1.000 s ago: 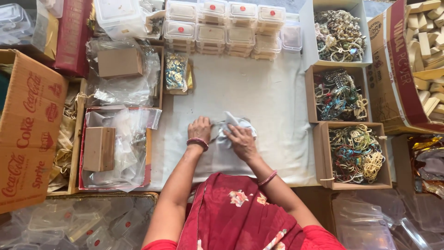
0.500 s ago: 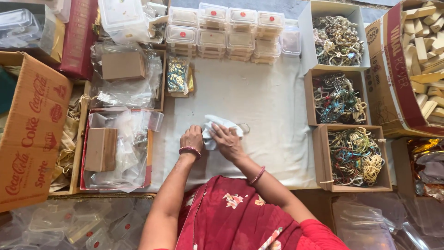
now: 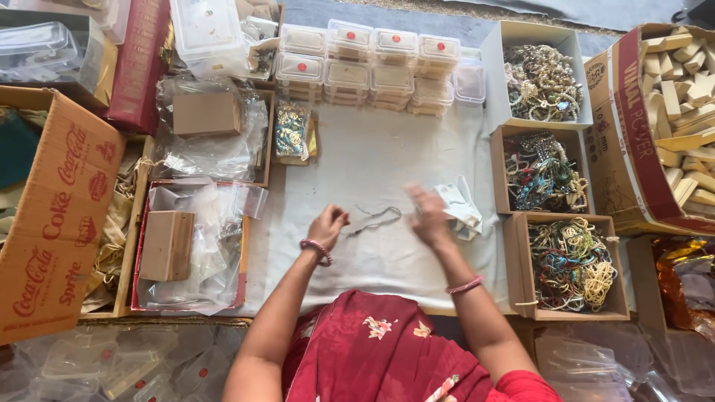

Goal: The person picks up jewelry from a box, wipes it with a white cloth, places it into a small beige pouch, and then puts the pouch into a clear plastic container. The person repeats this process for multiple jewelry items.

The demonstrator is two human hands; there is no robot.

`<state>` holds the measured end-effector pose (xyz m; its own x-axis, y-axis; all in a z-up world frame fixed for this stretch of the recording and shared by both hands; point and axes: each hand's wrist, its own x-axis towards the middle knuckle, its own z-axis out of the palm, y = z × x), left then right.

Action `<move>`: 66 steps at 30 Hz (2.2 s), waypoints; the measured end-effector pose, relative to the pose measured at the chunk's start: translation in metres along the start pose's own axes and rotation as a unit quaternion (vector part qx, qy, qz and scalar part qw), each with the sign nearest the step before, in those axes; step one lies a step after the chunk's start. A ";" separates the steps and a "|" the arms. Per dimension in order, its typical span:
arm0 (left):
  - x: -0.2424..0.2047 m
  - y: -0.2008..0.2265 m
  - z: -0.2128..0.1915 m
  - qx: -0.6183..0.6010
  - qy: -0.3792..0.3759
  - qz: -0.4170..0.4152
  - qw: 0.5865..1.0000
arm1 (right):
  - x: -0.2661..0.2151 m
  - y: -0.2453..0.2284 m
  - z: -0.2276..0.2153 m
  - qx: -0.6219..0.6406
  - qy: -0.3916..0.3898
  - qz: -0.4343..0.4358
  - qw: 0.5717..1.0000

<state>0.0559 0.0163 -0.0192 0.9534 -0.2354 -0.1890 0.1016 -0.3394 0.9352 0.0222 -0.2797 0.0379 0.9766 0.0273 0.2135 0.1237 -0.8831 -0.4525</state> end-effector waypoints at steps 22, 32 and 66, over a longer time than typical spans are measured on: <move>-0.009 0.069 0.001 -0.114 0.048 0.043 0.991 | -0.016 -0.073 0.038 0.437 -0.210 0.118 0.866; 0.002 0.034 0.022 -0.282 -0.037 -0.020 0.958 | -0.025 -0.062 0.072 0.611 -0.131 0.217 0.750; -0.002 0.000 0.040 -0.374 -0.056 -0.083 0.922 | -0.034 -0.081 0.071 0.498 -0.076 0.168 0.847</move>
<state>0.0425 -0.0198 -0.0304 0.8759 -0.3432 -0.3391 0.4511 0.3334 0.8279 -0.0085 -0.1760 0.0053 0.9881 -0.0212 -0.1525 -0.1529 -0.0215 -0.9880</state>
